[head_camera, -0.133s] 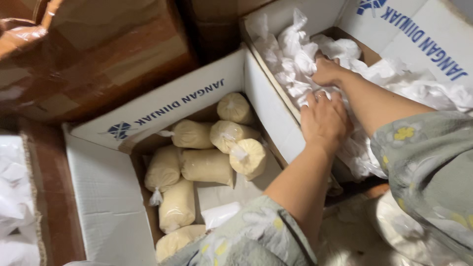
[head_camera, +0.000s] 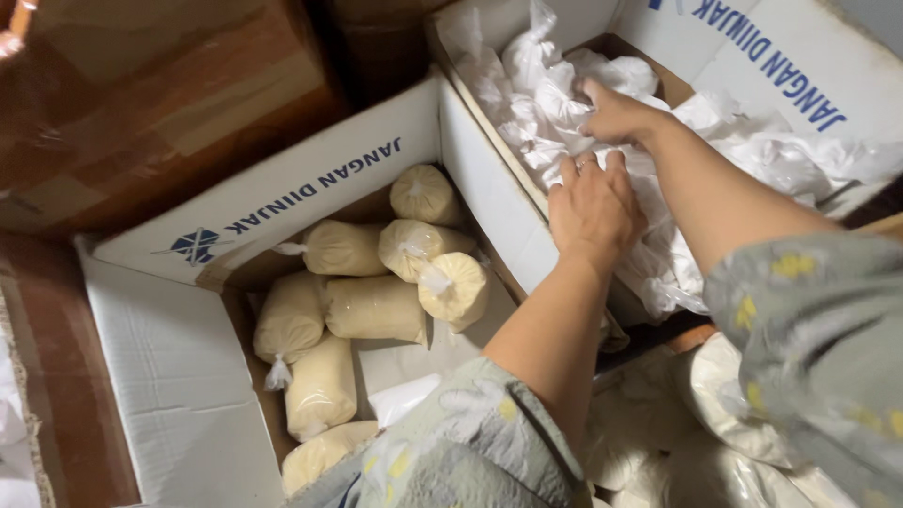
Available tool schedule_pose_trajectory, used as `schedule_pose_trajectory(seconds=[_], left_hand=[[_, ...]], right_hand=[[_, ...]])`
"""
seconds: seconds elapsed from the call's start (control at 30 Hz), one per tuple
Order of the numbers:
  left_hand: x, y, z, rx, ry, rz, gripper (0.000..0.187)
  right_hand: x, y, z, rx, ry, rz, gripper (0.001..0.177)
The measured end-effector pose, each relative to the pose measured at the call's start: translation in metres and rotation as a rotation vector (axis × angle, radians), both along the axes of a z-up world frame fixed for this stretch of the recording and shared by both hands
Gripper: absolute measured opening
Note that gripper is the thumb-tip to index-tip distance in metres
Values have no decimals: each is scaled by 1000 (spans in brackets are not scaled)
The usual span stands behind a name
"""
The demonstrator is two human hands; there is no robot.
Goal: The person sits on the floor and repeatedly picks up white plastic-wrapped packages from a large cardboard box, then places them into a smaller white box. The person handles the packages one at a time, arranging them inside the smaller box.
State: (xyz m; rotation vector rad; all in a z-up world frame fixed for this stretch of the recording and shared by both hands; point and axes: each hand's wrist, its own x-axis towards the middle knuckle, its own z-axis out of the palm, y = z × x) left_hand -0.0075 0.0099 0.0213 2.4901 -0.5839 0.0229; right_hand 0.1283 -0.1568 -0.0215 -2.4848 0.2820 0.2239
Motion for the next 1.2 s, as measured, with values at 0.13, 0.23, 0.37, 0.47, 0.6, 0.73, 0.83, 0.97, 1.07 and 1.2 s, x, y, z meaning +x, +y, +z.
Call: schedule_pose_trajectory(seconds=[0.13,0.23,0.37,0.47,0.6,0.73,0.83,0.97,1.07,1.2], left_hand=[[-5,8,16,-67,-5,-8,53],[-3,13,23,-175,-11,12,54],[-5,17,25,-417,-85,67,44],[-6,20,23,-528,-103,63,46],[-8,18,22,-530,-98,70,30],[-8,20,22,-541,-122,59,32],[-10,26,21,-581,-137,23,32],[-11,34,25,-632,12,-29,33],[-17,46,29,-777,72,-114,35],[-47,75,37,-730,209,-201,40]], right_hand=[[-50,-21,21,166,125,-103,67],[-91,-25,54,-39,452,137,32],[-141,-7,86,115,467,13,36],[-162,17,79,-66,455,238,31],[-185,35,46,-239,589,159,35],[-189,47,14,-369,610,267,29],[-194,46,7,-267,684,108,41],[-199,51,9,-338,311,291,74],[-199,52,11,-270,388,249,73],[-198,47,21,-314,421,220,71]])
